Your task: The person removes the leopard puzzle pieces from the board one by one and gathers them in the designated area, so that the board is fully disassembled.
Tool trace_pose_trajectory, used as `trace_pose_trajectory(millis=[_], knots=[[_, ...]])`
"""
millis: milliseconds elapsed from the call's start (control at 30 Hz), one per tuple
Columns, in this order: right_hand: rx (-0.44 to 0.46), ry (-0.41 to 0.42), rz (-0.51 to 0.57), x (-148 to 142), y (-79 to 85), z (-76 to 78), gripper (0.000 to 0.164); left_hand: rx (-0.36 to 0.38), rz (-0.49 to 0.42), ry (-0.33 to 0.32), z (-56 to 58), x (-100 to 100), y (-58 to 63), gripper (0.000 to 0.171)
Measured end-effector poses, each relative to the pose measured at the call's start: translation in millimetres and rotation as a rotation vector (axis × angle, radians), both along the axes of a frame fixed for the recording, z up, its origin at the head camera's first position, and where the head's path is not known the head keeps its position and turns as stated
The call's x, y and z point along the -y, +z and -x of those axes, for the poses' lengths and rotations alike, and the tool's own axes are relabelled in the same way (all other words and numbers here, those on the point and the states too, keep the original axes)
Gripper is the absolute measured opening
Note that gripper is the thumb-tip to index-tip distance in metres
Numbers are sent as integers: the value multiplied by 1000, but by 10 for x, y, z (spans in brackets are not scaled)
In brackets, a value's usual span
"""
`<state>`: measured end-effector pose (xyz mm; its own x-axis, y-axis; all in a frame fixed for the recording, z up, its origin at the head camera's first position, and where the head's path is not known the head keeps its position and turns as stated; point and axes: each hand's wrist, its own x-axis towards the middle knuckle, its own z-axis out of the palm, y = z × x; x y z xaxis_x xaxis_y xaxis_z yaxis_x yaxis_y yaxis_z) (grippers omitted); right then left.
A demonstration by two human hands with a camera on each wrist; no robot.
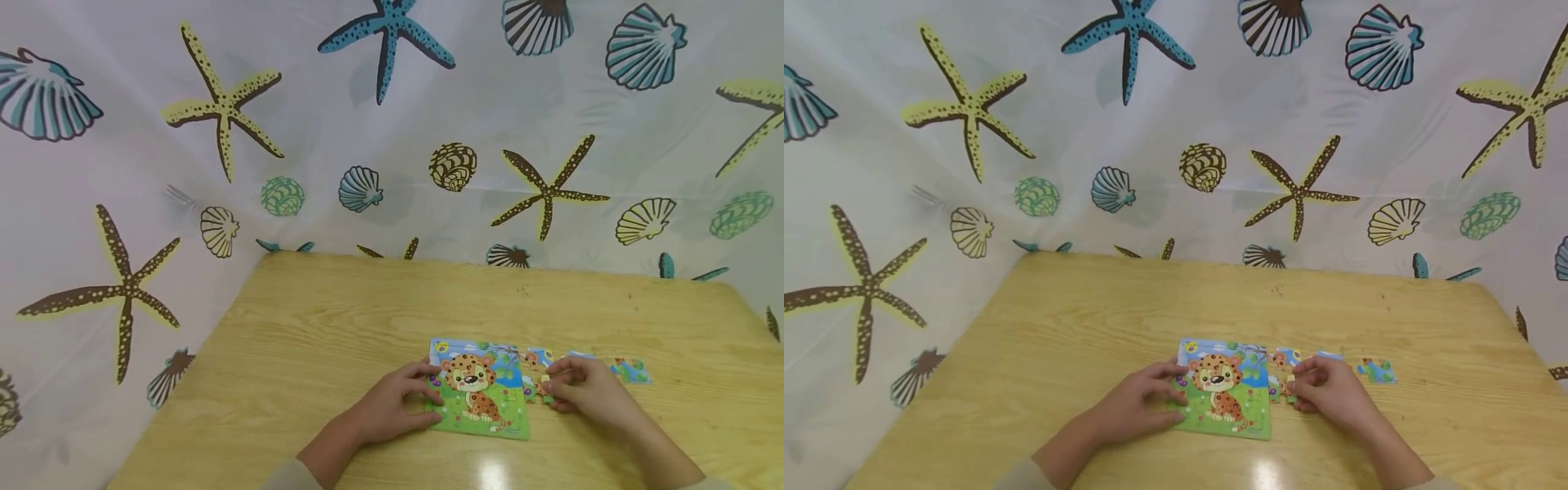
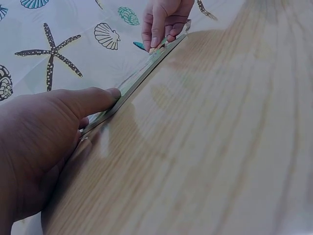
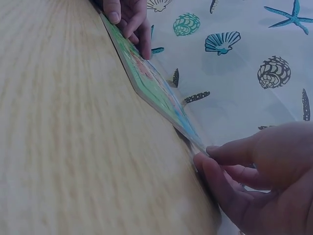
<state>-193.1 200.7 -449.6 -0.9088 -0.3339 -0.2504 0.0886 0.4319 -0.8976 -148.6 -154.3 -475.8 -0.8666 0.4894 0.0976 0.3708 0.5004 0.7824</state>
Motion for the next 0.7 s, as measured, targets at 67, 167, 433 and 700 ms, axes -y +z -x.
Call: trace_pose_trajectory(millis=[67,167,433,700], knots=[[-19,-21,-24,31,-2,-13,37,0,-3,2,-10,6,7,14],[-60,-47,-82,70,-4,-30,35,-3,-4,-3,-20,10,13,15],[-250,-91,-373,121,43,-84,38,4,11,1,-20,16,14,14],[-314,-123,-423,159,34,-139,37,14,-19,-15,-39,8,10,16]])
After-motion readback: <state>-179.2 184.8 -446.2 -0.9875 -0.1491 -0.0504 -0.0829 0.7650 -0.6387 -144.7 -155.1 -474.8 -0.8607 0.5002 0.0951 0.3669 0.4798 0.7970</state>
